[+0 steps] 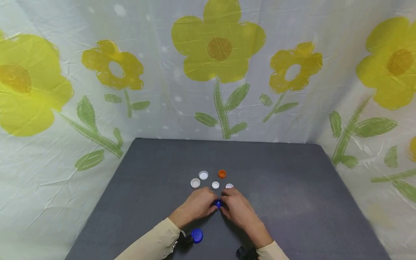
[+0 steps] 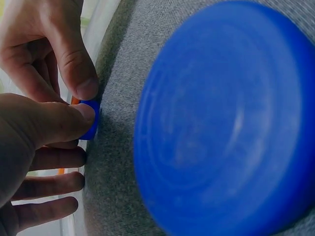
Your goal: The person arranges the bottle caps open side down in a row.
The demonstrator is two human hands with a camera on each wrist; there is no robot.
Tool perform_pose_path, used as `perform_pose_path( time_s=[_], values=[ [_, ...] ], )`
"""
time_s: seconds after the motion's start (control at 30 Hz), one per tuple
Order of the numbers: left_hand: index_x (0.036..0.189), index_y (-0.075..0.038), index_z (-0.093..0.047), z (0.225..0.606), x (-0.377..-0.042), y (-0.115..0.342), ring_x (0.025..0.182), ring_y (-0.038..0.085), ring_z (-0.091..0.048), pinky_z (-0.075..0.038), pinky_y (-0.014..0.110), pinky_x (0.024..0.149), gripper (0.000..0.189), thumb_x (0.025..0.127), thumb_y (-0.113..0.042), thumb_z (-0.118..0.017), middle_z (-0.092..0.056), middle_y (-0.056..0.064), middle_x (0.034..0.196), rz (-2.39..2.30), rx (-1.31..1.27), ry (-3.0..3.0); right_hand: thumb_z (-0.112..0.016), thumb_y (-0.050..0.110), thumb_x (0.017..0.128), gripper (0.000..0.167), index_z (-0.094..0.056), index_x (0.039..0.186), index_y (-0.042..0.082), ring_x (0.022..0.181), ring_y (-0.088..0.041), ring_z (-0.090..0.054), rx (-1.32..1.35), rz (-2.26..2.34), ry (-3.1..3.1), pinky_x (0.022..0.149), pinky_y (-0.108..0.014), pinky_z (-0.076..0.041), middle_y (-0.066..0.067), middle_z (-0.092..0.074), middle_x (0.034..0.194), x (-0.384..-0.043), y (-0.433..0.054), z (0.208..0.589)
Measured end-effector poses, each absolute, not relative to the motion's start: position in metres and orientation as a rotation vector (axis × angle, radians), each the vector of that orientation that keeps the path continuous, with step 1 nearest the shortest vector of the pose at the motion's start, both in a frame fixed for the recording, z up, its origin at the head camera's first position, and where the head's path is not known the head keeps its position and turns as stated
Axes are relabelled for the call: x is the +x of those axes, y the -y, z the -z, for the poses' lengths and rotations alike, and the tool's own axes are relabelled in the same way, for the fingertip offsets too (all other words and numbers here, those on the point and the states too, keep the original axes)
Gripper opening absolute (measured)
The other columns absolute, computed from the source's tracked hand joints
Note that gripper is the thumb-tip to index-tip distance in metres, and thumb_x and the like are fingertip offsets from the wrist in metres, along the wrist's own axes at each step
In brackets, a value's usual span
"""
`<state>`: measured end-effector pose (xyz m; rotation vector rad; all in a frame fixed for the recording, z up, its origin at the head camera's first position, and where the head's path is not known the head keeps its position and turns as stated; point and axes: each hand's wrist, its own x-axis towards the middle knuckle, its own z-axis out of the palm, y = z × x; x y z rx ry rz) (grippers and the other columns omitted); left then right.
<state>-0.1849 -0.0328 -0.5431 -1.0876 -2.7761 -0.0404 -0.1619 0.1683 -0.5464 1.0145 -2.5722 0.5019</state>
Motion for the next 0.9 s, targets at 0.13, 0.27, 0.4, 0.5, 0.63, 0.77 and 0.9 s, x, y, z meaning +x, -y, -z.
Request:
perform_pose_path(
  time_s=[0.13, 0.27, 0.4, 0.5, 0.63, 0.77, 0.9],
  values=[
    [0.09, -0.024, -0.079, 0.5429, -0.1848, 0.0333, 0.08, 0.016, -0.073, -0.058, 0.035, 0.067, 0.018, 0.091, -0.04, -0.088, -0.076, -0.007, 0.083, 0.054, -1.09, 2.77, -0.095, 0.007, 0.078, 0.025, -0.082, 0.098, 0.004, 0.109, -0.031, -0.073, 1.011, -0.501, 2.551, 0.101, -0.049, -0.059, -0.011, -0.076, 0.111, -0.1617, -0.1678, 0.5458],
    [0.089, -0.024, -0.079, 0.5423, -0.1845, 0.0336, 0.079, 0.016, -0.073, -0.058, 0.035, 0.066, 0.018, 0.091, -0.039, -0.088, -0.075, -0.007, 0.082, 0.056, -1.103, 2.752, -0.096, 0.008, 0.076, 0.025, -0.081, 0.097, 0.004, 0.108, -0.031, -0.073, 1.004, -0.491, 2.53, 0.099, -0.048, -0.059, -0.011, -0.076, 0.11, -0.1608, -0.1673, 0.5455],
    [0.089, -0.023, -0.079, 0.5417, -0.1839, 0.0341, 0.079, 0.016, -0.073, -0.057, 0.035, 0.066, 0.018, 0.092, -0.039, -0.087, -0.075, -0.007, 0.081, 0.051, -1.115, 2.746, -0.095, 0.008, 0.078, 0.025, -0.082, 0.099, 0.003, 0.111, -0.031, -0.073, 0.994, -0.494, 2.54, 0.099, -0.048, -0.06, -0.011, -0.077, 0.113, -0.1589, -0.1673, 0.5445],
    [0.089, -0.023, -0.079, 0.5394, -0.1827, 0.035, 0.08, 0.015, -0.073, -0.058, 0.035, 0.067, 0.017, 0.093, -0.038, -0.086, -0.075, -0.007, 0.082, 0.058, -1.117, 2.753, -0.094, 0.008, 0.079, 0.025, -0.082, 0.1, 0.003, 0.114, -0.031, -0.073, 0.987, -0.498, 2.558, 0.101, -0.048, -0.06, -0.012, -0.077, 0.116, -0.1573, -0.1677, 0.5437],
    [0.089, -0.024, -0.078, 0.5361, -0.1806, 0.0362, 0.081, 0.015, -0.072, -0.057, 0.035, 0.069, 0.017, 0.093, -0.038, -0.086, -0.075, -0.008, 0.082, 0.078, -1.111, 2.759, -0.093, 0.008, 0.08, 0.024, -0.082, 0.102, 0.003, 0.117, -0.033, -0.073, 0.988, -0.514, 2.562, 0.105, -0.05, -0.058, -0.013, -0.077, 0.119, -0.1556, -0.1684, 0.5426],
    [0.091, -0.024, -0.078, 0.5349, -0.1788, 0.0369, 0.082, 0.014, -0.072, -0.057, 0.035, 0.07, 0.017, 0.095, -0.039, -0.085, -0.075, -0.008, 0.082, 0.091, -1.099, 2.765, -0.093, 0.007, 0.079, 0.027, -0.082, 0.104, 0.002, 0.118, -0.035, -0.073, 0.99, -0.539, 2.548, 0.107, -0.052, -0.057, -0.015, -0.077, 0.121, -0.1542, -0.1689, 0.5407],
    [0.095, -0.025, -0.079, 0.5334, -0.1771, 0.0373, 0.085, 0.014, -0.073, -0.057, 0.035, 0.073, 0.017, 0.096, -0.041, -0.084, -0.075, -0.008, 0.084, 0.099, -1.09, 2.769, -0.093, 0.007, 0.079, 0.027, -0.082, 0.103, 0.002, 0.118, -0.035, -0.073, 0.985, -0.54, 2.54, 0.106, -0.052, -0.057, -0.016, -0.078, 0.121, -0.1521, -0.169, 0.538]
  ],
)
